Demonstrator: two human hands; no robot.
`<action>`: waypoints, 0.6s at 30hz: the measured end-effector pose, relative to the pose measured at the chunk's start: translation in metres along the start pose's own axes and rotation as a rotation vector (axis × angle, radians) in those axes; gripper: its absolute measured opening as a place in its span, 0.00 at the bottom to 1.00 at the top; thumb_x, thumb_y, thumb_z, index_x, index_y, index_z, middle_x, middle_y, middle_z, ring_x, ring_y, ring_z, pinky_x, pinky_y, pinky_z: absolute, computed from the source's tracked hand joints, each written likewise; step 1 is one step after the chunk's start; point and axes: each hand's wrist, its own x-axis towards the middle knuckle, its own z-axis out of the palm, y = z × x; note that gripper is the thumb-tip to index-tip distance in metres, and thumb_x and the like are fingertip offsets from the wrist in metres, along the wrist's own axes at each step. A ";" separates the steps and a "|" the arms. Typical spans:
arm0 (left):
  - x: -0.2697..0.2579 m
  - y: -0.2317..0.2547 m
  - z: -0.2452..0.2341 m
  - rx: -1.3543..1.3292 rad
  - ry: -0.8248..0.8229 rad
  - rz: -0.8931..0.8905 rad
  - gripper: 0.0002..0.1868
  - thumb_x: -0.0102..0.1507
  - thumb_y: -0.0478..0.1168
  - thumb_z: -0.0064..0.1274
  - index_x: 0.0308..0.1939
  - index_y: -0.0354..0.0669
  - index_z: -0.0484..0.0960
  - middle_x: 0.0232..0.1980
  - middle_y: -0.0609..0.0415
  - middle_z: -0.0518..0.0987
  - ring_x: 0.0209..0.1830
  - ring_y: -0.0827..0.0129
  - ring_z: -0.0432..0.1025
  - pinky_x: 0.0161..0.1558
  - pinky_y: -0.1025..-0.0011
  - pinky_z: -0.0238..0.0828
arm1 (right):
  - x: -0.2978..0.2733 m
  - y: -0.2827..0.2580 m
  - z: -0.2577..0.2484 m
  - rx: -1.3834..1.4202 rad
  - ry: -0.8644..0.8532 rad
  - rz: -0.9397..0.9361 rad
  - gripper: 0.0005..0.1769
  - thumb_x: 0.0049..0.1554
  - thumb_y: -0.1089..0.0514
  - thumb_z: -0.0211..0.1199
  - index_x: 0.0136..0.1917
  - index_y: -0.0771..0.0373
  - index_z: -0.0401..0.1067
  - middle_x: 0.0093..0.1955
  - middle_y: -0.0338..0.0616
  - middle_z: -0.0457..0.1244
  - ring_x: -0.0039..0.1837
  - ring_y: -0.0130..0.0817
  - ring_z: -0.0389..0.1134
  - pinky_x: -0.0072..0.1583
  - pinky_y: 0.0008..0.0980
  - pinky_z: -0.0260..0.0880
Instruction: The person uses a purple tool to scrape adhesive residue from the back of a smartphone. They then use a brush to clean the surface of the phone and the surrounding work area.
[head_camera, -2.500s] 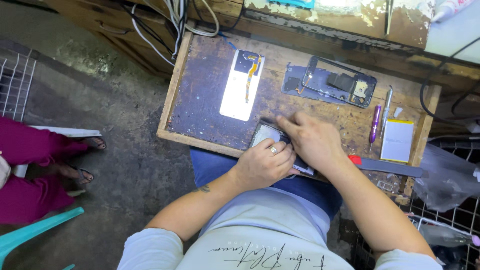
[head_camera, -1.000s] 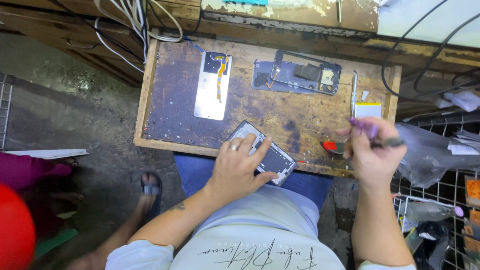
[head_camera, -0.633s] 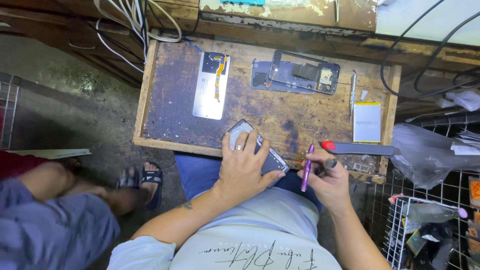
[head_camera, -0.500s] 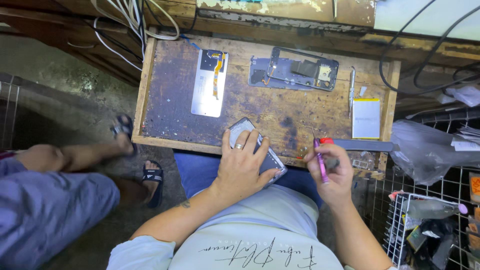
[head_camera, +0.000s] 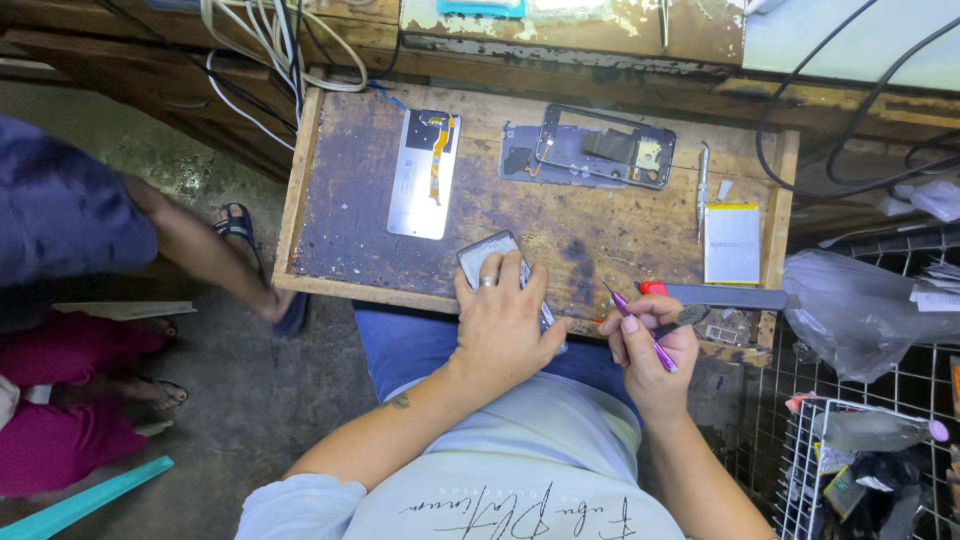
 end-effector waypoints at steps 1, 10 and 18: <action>-0.001 -0.001 0.002 -0.007 0.003 -0.006 0.33 0.51 0.56 0.60 0.54 0.38 0.78 0.59 0.37 0.70 0.63 0.45 0.61 0.53 0.35 0.56 | -0.002 -0.001 0.000 -0.007 -0.006 0.001 0.10 0.66 0.68 0.53 0.61 0.64 0.62 0.46 0.56 0.67 0.35 0.26 0.59 0.40 0.25 0.60; 0.010 -0.025 -0.009 -0.067 0.049 0.212 0.23 0.47 0.41 0.56 0.46 0.38 0.77 0.63 0.34 0.68 0.68 0.41 0.59 0.66 0.35 0.51 | -0.013 -0.005 -0.004 -0.095 0.052 -0.028 0.15 0.64 0.67 0.58 0.64 0.71 0.67 0.50 0.55 0.68 0.39 0.27 0.64 0.42 0.25 0.66; 0.037 -0.054 -0.025 -0.151 -0.404 0.627 0.24 0.44 0.36 0.55 0.45 0.41 0.79 0.64 0.42 0.71 0.70 0.50 0.62 0.73 0.36 0.47 | -0.014 -0.013 0.017 -0.799 0.099 -0.311 0.13 0.60 0.67 0.66 0.58 0.69 0.71 0.47 0.52 0.70 0.48 0.36 0.73 0.52 0.31 0.74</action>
